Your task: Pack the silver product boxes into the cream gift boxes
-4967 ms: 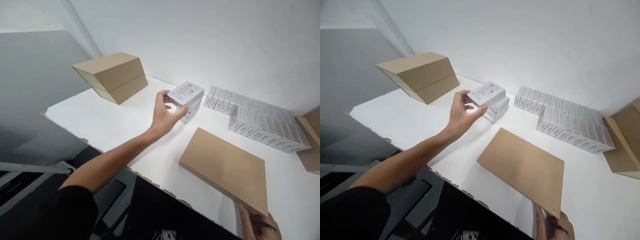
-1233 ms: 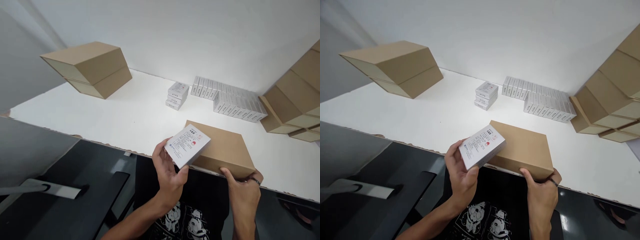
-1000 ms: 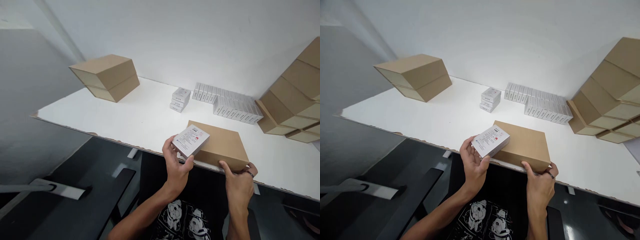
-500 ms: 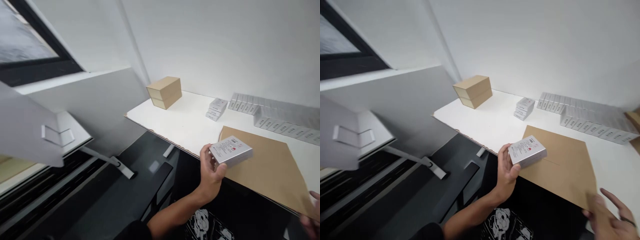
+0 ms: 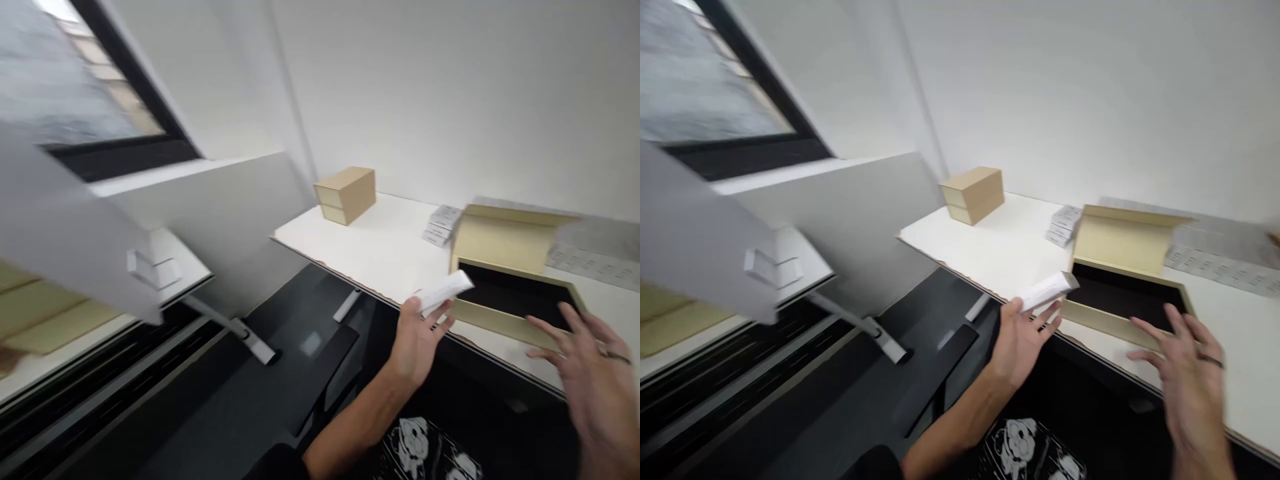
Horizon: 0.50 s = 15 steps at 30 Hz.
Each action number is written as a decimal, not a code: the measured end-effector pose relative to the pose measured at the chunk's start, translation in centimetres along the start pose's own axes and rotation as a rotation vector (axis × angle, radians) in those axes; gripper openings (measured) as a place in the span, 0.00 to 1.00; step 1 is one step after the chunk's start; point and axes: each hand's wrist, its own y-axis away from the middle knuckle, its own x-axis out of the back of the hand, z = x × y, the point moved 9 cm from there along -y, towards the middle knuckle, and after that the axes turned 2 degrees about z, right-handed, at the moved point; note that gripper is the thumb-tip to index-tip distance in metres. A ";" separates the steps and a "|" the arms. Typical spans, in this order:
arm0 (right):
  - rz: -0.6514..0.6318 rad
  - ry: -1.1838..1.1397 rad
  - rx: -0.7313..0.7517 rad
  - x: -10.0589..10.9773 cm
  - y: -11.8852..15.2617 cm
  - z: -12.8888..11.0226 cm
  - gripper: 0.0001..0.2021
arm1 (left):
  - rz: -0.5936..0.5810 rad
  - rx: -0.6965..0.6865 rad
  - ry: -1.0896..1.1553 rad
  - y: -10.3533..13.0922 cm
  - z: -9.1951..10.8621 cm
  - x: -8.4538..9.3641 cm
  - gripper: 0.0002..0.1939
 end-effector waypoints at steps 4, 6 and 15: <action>0.011 -0.073 0.093 -0.5 1.3 1.0 0.30 | -0.015 0.208 0.048 -0.5 -2.1 0.1 0.22; 0.007 -0.038 0.126 -0.8 1.6 1.5 0.28 | -0.033 0.250 0.056 -0.6 -2.3 0.0 0.20; -0.033 0.482 0.336 -1.2 3.1 1.8 0.27 | -0.069 0.229 0.016 -0.4 -2.0 -1.2 0.27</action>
